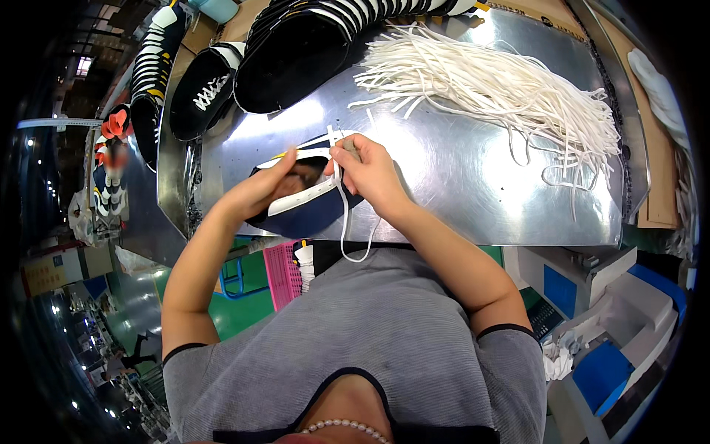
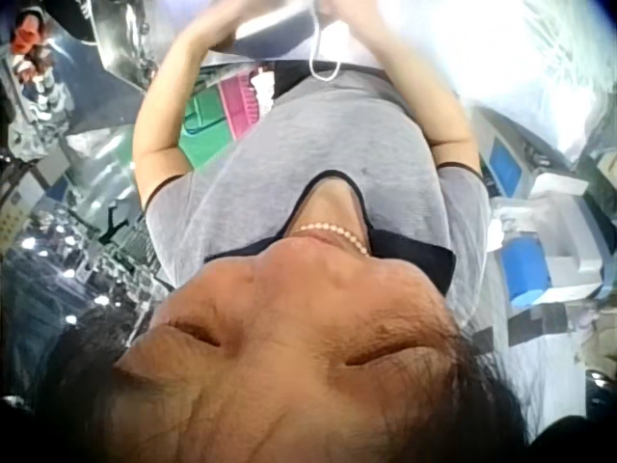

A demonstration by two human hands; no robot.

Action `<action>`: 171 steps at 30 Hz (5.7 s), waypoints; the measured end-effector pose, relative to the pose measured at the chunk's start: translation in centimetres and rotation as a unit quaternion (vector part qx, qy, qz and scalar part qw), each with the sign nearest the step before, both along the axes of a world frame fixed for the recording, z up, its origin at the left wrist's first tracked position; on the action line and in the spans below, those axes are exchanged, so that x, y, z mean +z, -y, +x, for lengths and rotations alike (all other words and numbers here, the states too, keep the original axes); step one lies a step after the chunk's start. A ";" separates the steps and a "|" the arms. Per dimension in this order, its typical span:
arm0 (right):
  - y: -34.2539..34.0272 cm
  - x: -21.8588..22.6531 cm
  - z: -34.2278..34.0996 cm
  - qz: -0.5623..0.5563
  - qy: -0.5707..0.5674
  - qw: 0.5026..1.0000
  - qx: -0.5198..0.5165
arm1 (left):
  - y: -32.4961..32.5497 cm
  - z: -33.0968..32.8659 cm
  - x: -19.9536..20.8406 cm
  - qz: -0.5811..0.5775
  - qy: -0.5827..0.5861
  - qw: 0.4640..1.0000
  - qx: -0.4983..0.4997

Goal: The person laces shoes by hand, pulling a white lace through the eyelets of blue and white sneaker uppers and then placing the laced item aside on a stack.

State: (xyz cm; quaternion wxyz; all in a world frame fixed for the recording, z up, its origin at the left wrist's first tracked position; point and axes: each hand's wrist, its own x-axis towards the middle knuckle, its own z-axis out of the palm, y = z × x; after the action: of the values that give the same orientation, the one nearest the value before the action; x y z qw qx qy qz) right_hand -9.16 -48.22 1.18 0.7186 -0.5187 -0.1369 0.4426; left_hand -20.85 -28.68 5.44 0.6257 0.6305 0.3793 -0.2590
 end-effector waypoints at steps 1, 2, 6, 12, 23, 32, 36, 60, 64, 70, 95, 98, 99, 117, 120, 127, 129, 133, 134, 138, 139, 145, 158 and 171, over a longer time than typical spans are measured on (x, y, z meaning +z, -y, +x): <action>0.1 0.0 0.0 -0.005 0.010 1.000 0.003 | 1.0 1.0 -1.1 -0.068 0.041 0.996 0.047; 0.3 -0.2 -0.1 -0.007 0.022 1.000 -0.007 | 2.0 1.5 -1.4 -0.098 0.101 0.988 0.065; 1.7 1.2 0.5 -0.004 0.033 0.999 -0.010 | 4.7 1.2 -0.6 -0.194 0.225 0.952 0.069; 3.3 3.7 -0.6 -0.004 0.025 1.000 0.009 | 7.0 0.6 0.2 -0.119 0.265 0.950 0.112; 3.8 4.1 -1.2 -0.051 0.068 0.996 0.015 | 9.6 0.6 0.5 0.011 0.358 0.909 0.212; 6.0 4.4 -1.9 -0.073 0.234 0.969 -0.032 | 10.6 0.1 0.6 0.020 0.321 0.920 0.223; 6.3 4.3 -1.4 -0.065 0.281 0.957 0.000 | 10.8 -0.3 0.1 0.049 0.310 0.925 0.215; 8.8 5.1 4.2 -0.146 0.337 0.930 -0.017 | 8.7 -1.9 -0.7 -0.119 0.291 0.927 0.202; 6.6 3.4 4.1 -0.117 0.147 0.982 0.018 | 7.9 -2.1 -1.6 -0.060 0.298 0.924 0.233; 5.3 3.6 3.7 -0.097 0.154 0.983 0.002 | 7.0 -1.8 -2.0 0.198 0.317 0.912 0.171; 7.2 0.0 -3.0 -0.030 0.345 0.933 0.098 | 6.5 -0.4 3.7 0.460 0.426 0.778 0.039; 7.1 0.3 -2.3 -0.042 0.310 0.950 -0.001 | 7.7 0.1 4.2 0.488 0.395 0.779 -0.007; 6.8 0.4 -1.7 -0.057 0.303 0.948 -0.076 | 8.2 0.4 4.3 0.523 0.419 0.741 -0.044; 7.1 -0.1 -0.6 -0.127 0.181 0.953 0.209 | 9.1 -0.3 2.9 0.617 0.484 0.610 -0.115; 9.4 -0.8 -1.6 -0.113 0.237 0.939 0.221 | 8.7 0.0 3.1 0.613 0.492 0.607 -0.114; 16.7 1.6 -1.2 -0.150 0.395 0.860 0.286 | 3.1 0.3 6.7 0.562 0.446 0.692 0.077; 19.0 2.5 -1.2 -0.207 0.406 0.849 0.268 | 1.5 1.5 8.1 0.565 0.476 0.666 0.108; 21.3 2.6 -1.8 -0.197 0.387 0.879 0.199 | 3.2 3.4 9.4 0.460 0.443 0.769 0.023; 21.2 2.6 -1.6 -0.142 0.380 0.901 0.157 | 4.4 3.3 8.2 0.453 0.408 0.791 -0.045; 16.3 5.5 -0.3 -0.137 0.179 0.974 0.006 | 7.5 1.7 1.0 0.423 0.328 0.812 -0.233; 14.6 5.7 0.5 -0.138 0.203 0.969 -0.002 | 8.0 1.3 0.2 0.426 0.297 0.812 -0.266; 6.7 2.1 2.6 -0.028 0.281 0.959 -0.026 | 8.9 1.6 1.7 0.486 0.281 0.750 -0.350; 6.0 0.2 3.3 -0.123 0.370 0.918 -0.066 | 10.7 4.6 0.6 0.464 0.238 0.810 -0.267; 9.7 -0.4 -1.1 -0.181 0.397 0.900 -0.006 | 9.8 4.8 -0.6 0.412 0.241 0.847 -0.234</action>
State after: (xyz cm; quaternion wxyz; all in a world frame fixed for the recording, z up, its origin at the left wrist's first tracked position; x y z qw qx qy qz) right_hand -10.21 -57.87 0.83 0.5012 -0.7729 -0.3256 0.2130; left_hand -16.03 -38.44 4.81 0.3015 0.9429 0.1292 -0.0574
